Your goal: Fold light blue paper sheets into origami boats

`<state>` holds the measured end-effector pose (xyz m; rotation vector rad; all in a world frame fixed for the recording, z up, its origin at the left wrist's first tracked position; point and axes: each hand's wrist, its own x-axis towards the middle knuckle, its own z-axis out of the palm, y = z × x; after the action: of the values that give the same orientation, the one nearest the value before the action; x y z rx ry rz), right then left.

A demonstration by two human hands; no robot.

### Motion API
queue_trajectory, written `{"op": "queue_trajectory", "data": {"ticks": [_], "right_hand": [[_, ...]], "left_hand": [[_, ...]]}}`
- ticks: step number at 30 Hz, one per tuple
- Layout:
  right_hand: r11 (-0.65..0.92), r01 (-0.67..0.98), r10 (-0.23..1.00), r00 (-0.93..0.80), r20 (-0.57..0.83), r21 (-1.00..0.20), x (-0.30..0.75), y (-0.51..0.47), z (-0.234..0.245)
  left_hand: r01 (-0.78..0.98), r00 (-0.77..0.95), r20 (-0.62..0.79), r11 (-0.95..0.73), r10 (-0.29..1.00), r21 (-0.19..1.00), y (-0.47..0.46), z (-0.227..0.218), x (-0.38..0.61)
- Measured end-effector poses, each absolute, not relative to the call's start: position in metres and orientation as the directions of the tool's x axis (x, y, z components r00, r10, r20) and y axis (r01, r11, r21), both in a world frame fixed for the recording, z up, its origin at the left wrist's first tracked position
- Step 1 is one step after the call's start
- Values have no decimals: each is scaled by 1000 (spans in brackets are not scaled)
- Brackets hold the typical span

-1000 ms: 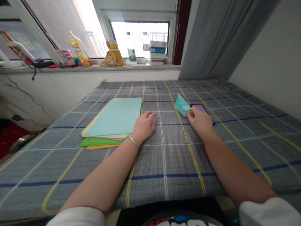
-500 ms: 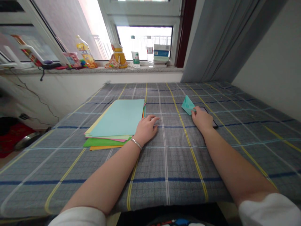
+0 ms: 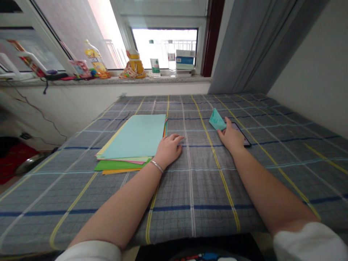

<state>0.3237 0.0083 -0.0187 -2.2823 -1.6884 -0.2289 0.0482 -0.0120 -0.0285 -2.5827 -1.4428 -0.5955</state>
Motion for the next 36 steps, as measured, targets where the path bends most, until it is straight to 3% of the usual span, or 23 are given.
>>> {"op": "queue_trajectory", "data": {"ticks": [7,12,19,23,31,36], "right_hand": [[-281,937,885,336,322,-205,321,0,-12],[-61,940,900,197,388,-335,314,-14,-4],[199,920,972,-140,191,-338,292,-25,-9],[278,919,960,-257,111,-281,288,-23,-21],[343,905,939,-337,67,-252,289,-20,-25],[346,907,938,-341,65,-238,288,-20,-25]], "left_hand": [[849,465,388,-525,796,57,-13,-25,48],[869,445,393,-495,805,29,-16,-18,49],[991,135,360,-117,923,-71,-18,1,28],[998,20,186,-7,982,-66,-11,7,7],[962,269,-244,-270,932,29,2,22,-32],[937,347,-235,-344,908,54,-2,23,-38]]}}
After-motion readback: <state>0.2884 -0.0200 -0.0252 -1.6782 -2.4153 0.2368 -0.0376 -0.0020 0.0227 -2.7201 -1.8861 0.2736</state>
